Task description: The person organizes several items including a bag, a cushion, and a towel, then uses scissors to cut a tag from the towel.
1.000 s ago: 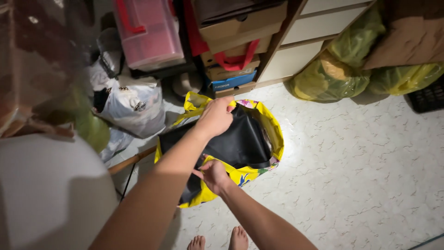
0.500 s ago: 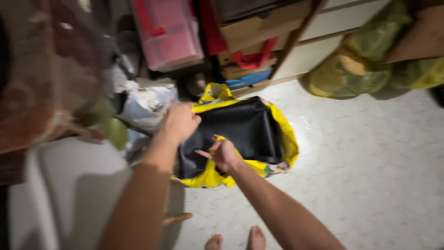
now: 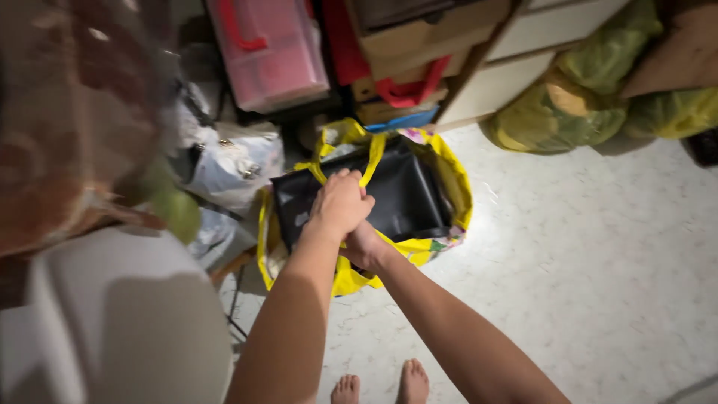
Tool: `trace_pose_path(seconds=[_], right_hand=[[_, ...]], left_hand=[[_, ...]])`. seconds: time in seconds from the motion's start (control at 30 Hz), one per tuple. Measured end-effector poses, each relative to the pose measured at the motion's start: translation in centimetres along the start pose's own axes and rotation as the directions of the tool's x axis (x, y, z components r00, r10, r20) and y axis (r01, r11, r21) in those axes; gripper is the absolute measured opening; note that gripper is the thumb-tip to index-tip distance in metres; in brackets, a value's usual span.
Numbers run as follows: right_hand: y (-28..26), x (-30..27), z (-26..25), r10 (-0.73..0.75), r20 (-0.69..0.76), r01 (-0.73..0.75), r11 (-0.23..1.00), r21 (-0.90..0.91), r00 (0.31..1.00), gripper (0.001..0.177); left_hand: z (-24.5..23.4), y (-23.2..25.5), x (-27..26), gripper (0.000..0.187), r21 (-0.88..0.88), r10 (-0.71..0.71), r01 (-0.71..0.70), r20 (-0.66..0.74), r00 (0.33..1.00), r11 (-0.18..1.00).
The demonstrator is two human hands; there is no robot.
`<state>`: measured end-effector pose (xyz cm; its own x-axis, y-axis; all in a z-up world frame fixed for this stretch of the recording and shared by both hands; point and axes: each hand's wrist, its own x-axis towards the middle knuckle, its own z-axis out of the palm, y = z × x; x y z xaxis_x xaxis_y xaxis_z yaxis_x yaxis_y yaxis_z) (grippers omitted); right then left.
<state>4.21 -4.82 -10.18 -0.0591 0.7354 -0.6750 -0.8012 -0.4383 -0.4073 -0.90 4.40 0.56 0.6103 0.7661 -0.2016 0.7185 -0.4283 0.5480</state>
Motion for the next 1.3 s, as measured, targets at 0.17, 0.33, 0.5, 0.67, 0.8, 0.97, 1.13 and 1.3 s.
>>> trace_pose_path(seconds=[0.17,0.33,0.5,0.67,0.8,0.97,1.13,1.3], right_hand=[[-1.4,-2.4,-3.0,-0.212,0.017,0.191,0.843,-0.502,0.977,0.038],[1.0,1.4,-10.3,-0.344,0.144,0.294,0.436,-0.85,0.928,0.031],[2.1,4.5,-16.1,-0.37,0.278,0.304,0.014,-0.953,0.887,0.031],[-5.4,-5.4,-8.4,-0.663,-0.007,-0.29,-0.318,-0.903,0.749,0.032],[-8.2,-10.1,-7.3,-0.72,0.177,-0.204,-0.41,-0.889,0.671,0.057],[-11.4,-16.2,-6.1,-0.754,0.304,-0.245,-0.52,-0.819,0.583,0.075],[-15.9,-22.7,-5.1,-0.815,0.275,-0.268,-0.455,-0.849,0.51,0.068],[-19.6,-30.8,-2.9,-0.885,0.221,-0.295,-0.357,-0.886,0.409,0.071]], left_hand=[[5.9,2.0,-1.5,0.029,0.06,-0.075,0.064,0.204,0.976,0.996],[8.7,2.5,-2.4,0.029,0.171,-0.119,0.073,0.28,0.952,0.983],[6.4,3.4,-3.2,0.032,0.229,-0.186,0.096,0.412,0.892,0.969],[3.6,5.1,-4.9,0.038,0.24,-0.144,0.052,0.384,0.912,0.969],[4.4,4.0,-6.1,0.043,0.207,0.03,-0.077,0.22,0.975,0.975],[1.9,6.2,-6.9,0.05,0.262,0.27,-0.258,-0.012,0.963,0.93],[-2.2,12.3,-7.5,0.057,0.311,0.348,-0.322,-0.03,0.937,0.894],[-6.4,19.3,-8.3,0.061,0.348,0.447,-0.408,-0.037,0.894,0.844]])
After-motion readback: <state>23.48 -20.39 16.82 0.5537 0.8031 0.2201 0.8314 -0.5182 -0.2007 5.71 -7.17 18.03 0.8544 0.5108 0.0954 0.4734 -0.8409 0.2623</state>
